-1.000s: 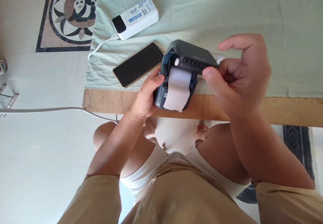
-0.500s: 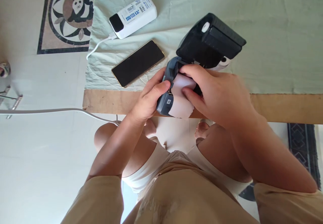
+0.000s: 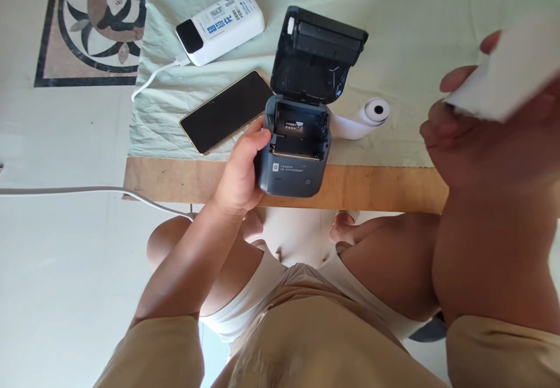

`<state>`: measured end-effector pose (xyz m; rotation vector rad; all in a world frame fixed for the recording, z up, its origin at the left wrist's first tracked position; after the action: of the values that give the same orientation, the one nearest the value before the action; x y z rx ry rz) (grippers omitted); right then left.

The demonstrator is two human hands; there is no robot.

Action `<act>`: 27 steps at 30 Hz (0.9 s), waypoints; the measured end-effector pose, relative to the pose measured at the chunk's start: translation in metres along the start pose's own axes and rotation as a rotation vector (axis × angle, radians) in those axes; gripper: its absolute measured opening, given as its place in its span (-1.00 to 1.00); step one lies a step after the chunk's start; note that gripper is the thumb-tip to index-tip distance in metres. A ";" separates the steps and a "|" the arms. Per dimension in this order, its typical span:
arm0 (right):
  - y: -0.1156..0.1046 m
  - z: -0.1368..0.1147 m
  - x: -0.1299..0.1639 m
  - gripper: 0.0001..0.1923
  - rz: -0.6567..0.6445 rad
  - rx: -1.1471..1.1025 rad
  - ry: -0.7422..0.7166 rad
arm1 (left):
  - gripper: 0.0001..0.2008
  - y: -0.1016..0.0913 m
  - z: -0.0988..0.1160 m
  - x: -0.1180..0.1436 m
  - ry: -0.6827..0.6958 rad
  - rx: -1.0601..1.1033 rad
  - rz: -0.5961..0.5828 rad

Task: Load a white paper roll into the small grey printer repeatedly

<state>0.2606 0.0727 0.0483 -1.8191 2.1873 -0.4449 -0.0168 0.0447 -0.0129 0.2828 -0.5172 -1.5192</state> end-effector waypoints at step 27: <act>0.057 0.018 0.013 -0.45 -0.148 0.527 -0.293 | -0.75 0.006 0.006 0.001 0.003 -0.056 0.086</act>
<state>0.2140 0.0679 0.0089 -1.6296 1.5622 -0.6628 -0.0148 0.0446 -0.0045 0.2169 -0.4779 -1.4471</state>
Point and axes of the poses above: each hand's wrist, its own x-axis away from the middle knuckle, its own y-axis out of the palm, z = x × y, the point moved 5 cm from there along -x, towards the middle knuckle, and after that the axes turned 7 degrees about y, right-handed, at the moved point
